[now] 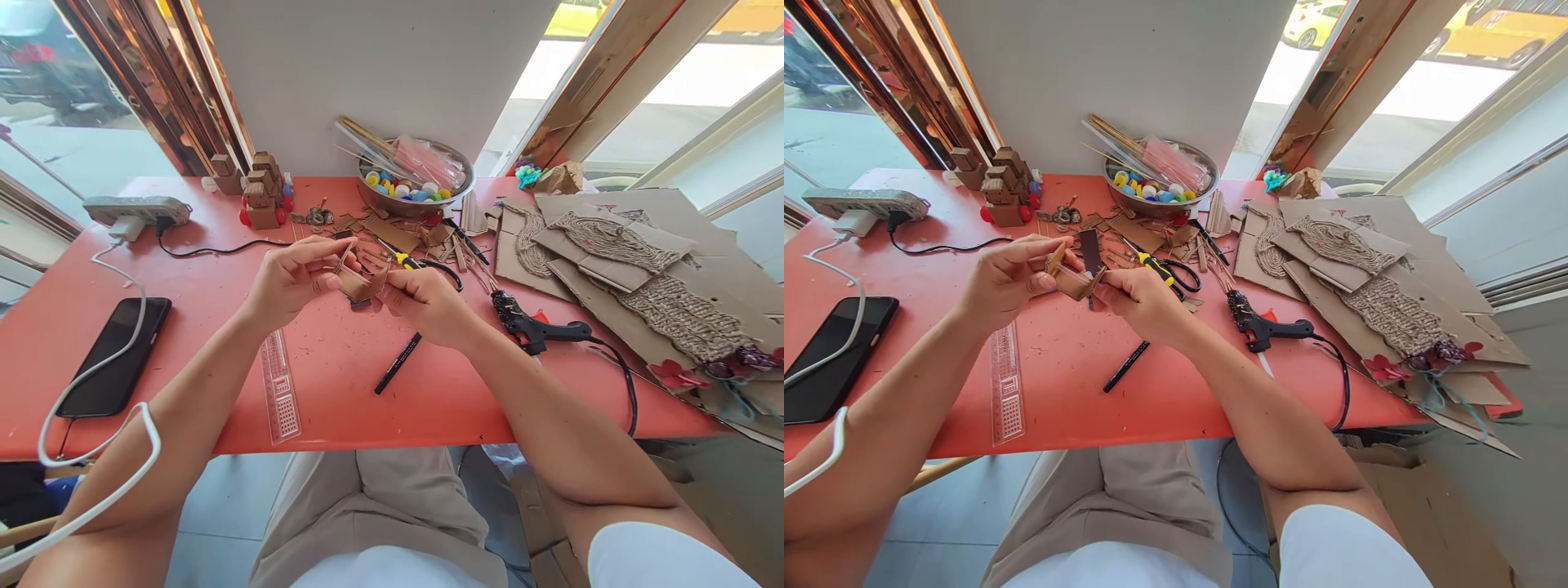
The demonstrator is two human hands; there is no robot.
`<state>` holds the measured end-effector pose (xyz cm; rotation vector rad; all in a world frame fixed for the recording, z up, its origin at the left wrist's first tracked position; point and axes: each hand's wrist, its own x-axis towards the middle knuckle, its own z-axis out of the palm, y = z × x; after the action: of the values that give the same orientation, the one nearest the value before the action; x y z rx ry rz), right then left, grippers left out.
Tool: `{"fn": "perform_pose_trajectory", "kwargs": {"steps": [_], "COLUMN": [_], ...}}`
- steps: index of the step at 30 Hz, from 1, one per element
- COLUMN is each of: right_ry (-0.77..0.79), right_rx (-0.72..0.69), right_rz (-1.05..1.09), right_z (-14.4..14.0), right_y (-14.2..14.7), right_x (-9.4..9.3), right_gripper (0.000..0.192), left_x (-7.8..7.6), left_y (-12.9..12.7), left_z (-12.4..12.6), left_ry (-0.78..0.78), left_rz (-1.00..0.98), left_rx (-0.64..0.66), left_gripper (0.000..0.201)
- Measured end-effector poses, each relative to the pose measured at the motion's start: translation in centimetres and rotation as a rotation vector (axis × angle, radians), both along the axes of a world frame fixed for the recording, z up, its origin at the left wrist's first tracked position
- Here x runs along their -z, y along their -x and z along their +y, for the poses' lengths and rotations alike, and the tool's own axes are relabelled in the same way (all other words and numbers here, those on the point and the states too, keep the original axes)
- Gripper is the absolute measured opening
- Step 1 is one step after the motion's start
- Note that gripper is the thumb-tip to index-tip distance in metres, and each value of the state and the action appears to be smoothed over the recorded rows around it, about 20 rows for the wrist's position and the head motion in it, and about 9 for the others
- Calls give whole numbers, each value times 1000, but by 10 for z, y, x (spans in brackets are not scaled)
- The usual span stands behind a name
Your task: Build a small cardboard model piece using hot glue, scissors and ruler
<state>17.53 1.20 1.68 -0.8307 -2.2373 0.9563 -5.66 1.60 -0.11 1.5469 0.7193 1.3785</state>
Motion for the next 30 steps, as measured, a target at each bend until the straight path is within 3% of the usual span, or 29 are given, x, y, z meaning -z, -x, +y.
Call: {"fn": "perform_pose_trajectory", "kwargs": {"steps": [2,6,9,15,21,25,30], "right_ry": [-83,-401,-500,-334,-155,-186,-330], "right_rx": [92,348,384,243,128,147,228], "right_rz": [-28,-203,-290,-165,7,-4,-220], "right_z": [-1,-4,-5,-4,-1,-2,-5], "right_y": [0,-2,-4,-5,0,1,0], "right_x": [2,5,4,-1,-1,1,-2], "right_gripper": [34,28,30,32,27,30,36], "left_x": [1,8,11,8,4,2,7], "left_y": [-2,-8,-10,-8,-1,1,-11], "left_z": [-1,-4,-4,-2,0,-2,-8], "left_ry": [18,35,40,0,-28,25,97], "left_rz": [-16,-47,-53,-48,12,4,-61], "left_rx": [-39,-122,-122,-54,-69,-34,100], "left_gripper": [48,51,54,50,52,54,57]}}
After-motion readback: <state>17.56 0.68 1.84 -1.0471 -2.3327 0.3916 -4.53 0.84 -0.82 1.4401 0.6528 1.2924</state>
